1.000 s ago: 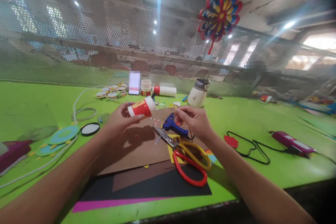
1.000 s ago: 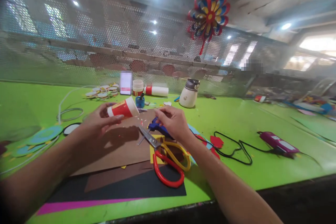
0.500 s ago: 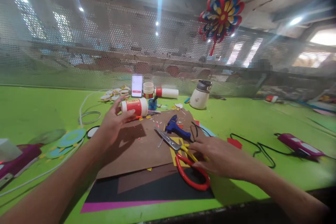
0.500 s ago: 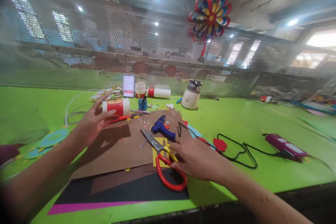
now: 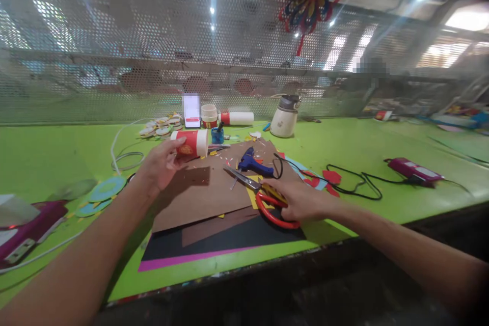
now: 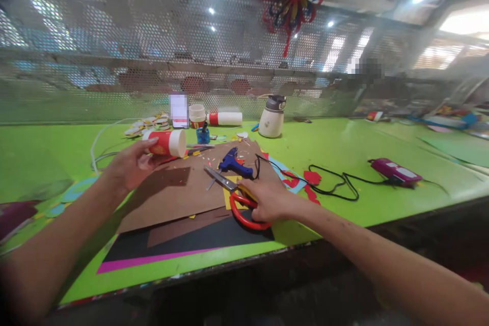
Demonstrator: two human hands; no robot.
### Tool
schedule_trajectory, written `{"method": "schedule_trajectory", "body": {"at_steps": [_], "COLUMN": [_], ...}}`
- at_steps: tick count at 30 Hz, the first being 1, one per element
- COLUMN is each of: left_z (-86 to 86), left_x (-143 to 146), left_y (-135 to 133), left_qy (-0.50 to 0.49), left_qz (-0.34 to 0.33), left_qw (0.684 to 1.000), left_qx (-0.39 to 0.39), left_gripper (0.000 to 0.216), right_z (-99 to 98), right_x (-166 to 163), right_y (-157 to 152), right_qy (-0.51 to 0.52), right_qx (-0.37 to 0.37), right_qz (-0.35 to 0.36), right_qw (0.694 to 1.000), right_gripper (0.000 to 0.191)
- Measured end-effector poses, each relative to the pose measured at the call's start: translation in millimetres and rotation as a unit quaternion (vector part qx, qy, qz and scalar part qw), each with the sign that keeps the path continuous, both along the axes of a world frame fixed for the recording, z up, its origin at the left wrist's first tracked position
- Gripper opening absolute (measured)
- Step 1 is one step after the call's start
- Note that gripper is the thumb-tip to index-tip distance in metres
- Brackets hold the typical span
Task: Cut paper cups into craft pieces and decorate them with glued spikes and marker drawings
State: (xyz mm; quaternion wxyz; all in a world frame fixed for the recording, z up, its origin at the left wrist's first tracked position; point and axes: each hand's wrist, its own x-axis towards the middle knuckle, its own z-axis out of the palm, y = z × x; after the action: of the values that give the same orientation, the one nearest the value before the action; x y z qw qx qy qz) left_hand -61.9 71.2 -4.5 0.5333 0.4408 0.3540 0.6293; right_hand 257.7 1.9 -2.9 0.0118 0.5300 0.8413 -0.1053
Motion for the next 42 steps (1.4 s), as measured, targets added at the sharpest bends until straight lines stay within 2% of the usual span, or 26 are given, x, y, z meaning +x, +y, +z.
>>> {"method": "schedule_trajectory", "body": {"at_steps": [5,9,14,19,23,26,31,36,39,42], "left_z": [-4.1,-2.0,1.8,1.3,4.5,7.0,3.8,0.1,1.7,6.8], "left_x": [1.3,4.5,9.4,13.1,13.6,11.9,6.9,1.3,-1.0,-1.2], "left_y": [2.1,-0.1,-1.3,-5.5,-10.0,-9.6,-3.0,-1.6,-4.3,-8.8], "left_qy": [0.022,0.039,0.066,0.115,0.109,0.099,0.061,0.028,0.015,0.008], "left_qz": [0.0,0.01,-0.018,-0.053,-0.057,-0.049,-0.026,-0.044,-0.049,-0.052], "left_qw": [1.0,0.999,0.997,0.992,0.992,0.994,0.998,0.999,0.999,0.998], "left_qx": [-0.016,-0.026,-0.041,0.025,0.003,-0.015,-0.021,-0.012,0.004,0.029], "left_gripper": [0.024,0.039,0.048,0.05,0.053,0.046,0.046,0.033,0.026,0.028], "right_z": [-18.1,-34.2,-46.5,-52.9,-54.1,-54.5,-55.3,-56.7,-47.6,-22.9], "right_x": [-4.1,-5.0,-0.4,2.4,2.7,2.9,3.6,4.5,1.7,-5.6], "right_y": [9.1,0.1,-6.4,-7.7,-8.0,-6.8,-7.7,-13.7,-14.7,-11.6], "right_qy": [0.051,0.093,0.167,0.241,0.285,0.311,0.338,0.38,0.411,0.436], "right_qx": [0.041,0.101,0.155,0.203,0.218,0.216,0.218,0.24,0.238,0.201], "right_qz": [-0.059,-0.096,-0.07,-0.039,-0.03,-0.024,-0.007,0.014,0.014,0.006], "right_qw": [0.996,0.986,0.971,0.948,0.933,0.925,0.916,0.893,0.88,0.877], "right_gripper": [0.054,0.06,0.061,0.059,0.059,0.058,0.06,0.056,0.052,0.046]}}
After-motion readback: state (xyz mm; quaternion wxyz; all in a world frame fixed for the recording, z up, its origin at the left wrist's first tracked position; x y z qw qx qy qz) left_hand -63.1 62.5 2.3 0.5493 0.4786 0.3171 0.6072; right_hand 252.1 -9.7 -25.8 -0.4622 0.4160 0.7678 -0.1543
